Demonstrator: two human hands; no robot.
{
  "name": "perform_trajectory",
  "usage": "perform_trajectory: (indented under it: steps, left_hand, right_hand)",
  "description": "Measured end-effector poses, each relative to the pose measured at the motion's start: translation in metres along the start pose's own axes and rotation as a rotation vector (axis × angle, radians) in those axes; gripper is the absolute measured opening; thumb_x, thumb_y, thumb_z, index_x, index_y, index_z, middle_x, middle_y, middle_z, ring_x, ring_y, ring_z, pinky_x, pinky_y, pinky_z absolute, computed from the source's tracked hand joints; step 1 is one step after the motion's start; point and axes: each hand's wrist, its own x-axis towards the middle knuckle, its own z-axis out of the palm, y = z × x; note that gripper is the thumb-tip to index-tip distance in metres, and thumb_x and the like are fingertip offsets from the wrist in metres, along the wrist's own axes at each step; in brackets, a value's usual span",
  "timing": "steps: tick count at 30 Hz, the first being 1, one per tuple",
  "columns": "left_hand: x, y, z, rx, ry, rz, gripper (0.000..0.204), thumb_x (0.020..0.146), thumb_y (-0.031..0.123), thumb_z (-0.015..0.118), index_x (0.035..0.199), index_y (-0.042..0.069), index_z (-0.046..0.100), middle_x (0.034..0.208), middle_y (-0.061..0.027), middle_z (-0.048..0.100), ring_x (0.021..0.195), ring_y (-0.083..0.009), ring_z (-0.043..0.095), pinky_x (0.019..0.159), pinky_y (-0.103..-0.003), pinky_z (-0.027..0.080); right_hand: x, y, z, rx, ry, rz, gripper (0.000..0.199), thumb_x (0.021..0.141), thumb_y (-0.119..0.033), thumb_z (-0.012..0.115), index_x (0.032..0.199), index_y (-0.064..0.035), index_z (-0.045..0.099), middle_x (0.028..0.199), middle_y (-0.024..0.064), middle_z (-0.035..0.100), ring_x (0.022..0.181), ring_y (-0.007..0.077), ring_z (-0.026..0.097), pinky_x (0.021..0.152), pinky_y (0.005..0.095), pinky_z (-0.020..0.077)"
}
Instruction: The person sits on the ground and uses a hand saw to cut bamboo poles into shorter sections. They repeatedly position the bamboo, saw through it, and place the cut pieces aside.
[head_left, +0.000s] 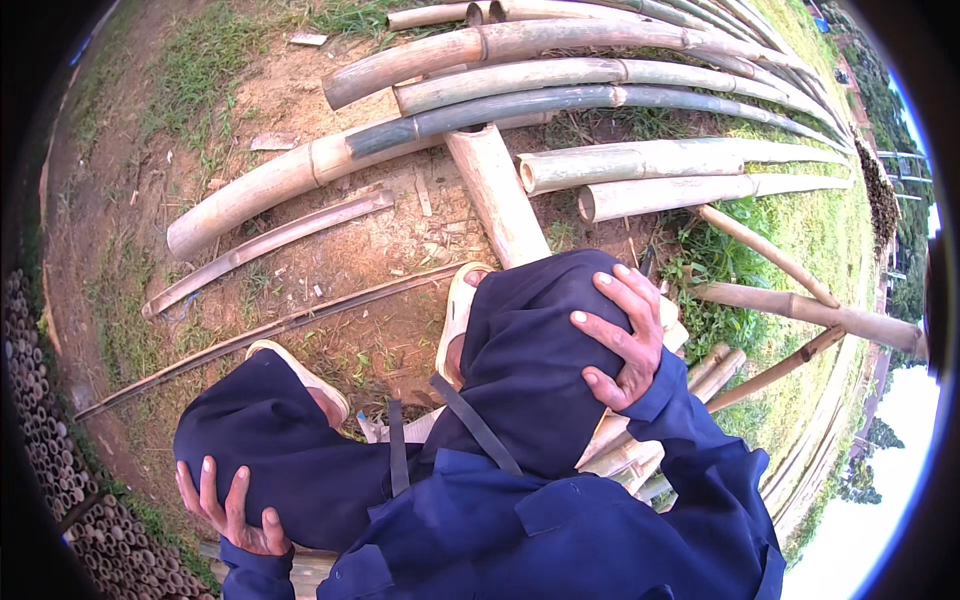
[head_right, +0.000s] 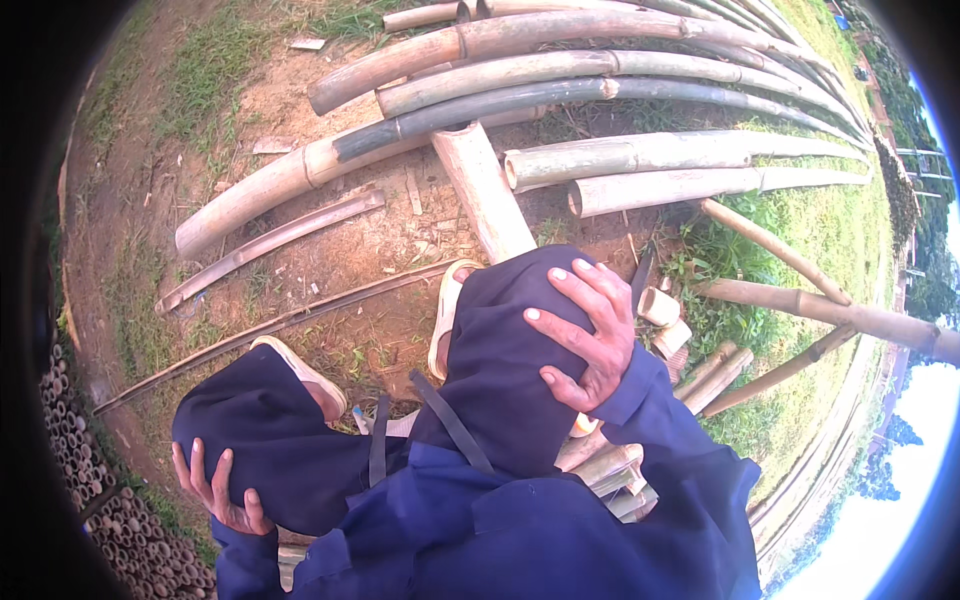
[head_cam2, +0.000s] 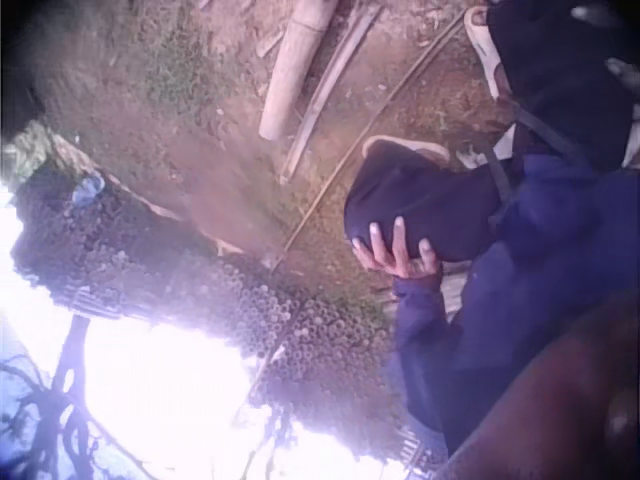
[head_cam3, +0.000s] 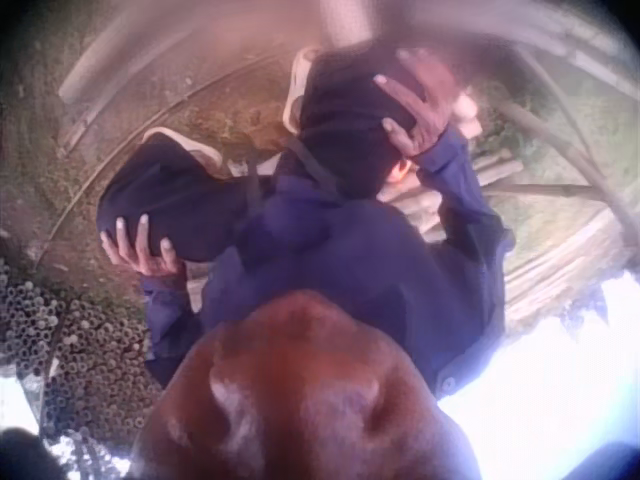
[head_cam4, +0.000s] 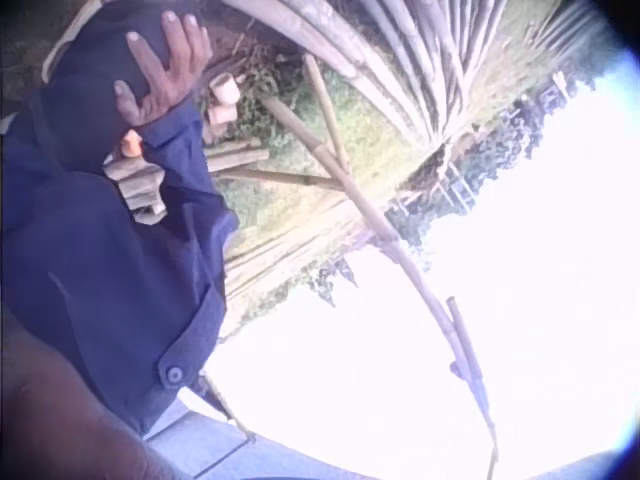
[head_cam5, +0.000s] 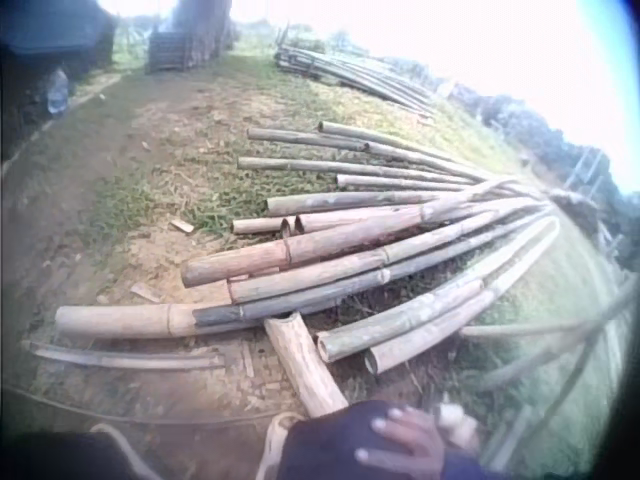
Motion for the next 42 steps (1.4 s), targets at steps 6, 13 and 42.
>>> perform_trajectory:
  steps: [6, 13, 42]
  left_hand:
    - [0.019, 0.003, 0.0, -0.053, 0.192, 0.096, 0.047, 0.092, 0.033, 0.058, 0.129, 0.003, 0.067, 0.148, -0.0206, 0.055, 0.146, -0.0438, 0.039, 0.121, -0.059, 0.026]
    - [0.076, -0.047, -0.04, -0.41, 0.302, 0.143, 0.037, 0.096, 0.006, 0.062, 0.133, -0.002, 0.062, 0.129, -0.0167, 0.064, 0.103, -0.0245, 0.066, 0.087, -0.036, 0.054]
    - [0.421, 0.118, 0.195, 0.105, -0.053, 0.06, 0.087, 0.075, 0.067, 0.08, 0.131, 0.003, 0.06, 0.13, -0.0183, 0.067, 0.122, -0.0334, 0.064, 0.106, -0.047, 0.044]
  right_hand:
    - [-0.021, 0.0, -0.001, 0.129, 0.29, 0.105, 0.063, 0.08, -0.035, 0.079, 0.137, -0.0113, 0.066, 0.143, 0.0165, 0.058, 0.135, 0.0393, 0.051, 0.115, 0.0499, 0.0387]
    - [-0.004, 0.027, -0.009, 0.148, 0.237, 0.311, 0.06, 0.087, -0.053, 0.077, 0.126, -0.008, 0.072, 0.12, 0.0167, 0.071, 0.115, 0.0352, 0.063, 0.104, 0.0424, 0.0479]
    - [0.025, 0.03, -0.034, 0.164, 0.294, 0.422, 0.031, 0.087, -0.023, 0.08, 0.102, 0.0029, 0.073, 0.089, 0.0178, 0.073, 0.077, 0.0265, 0.073, 0.073, 0.0355, 0.0589]
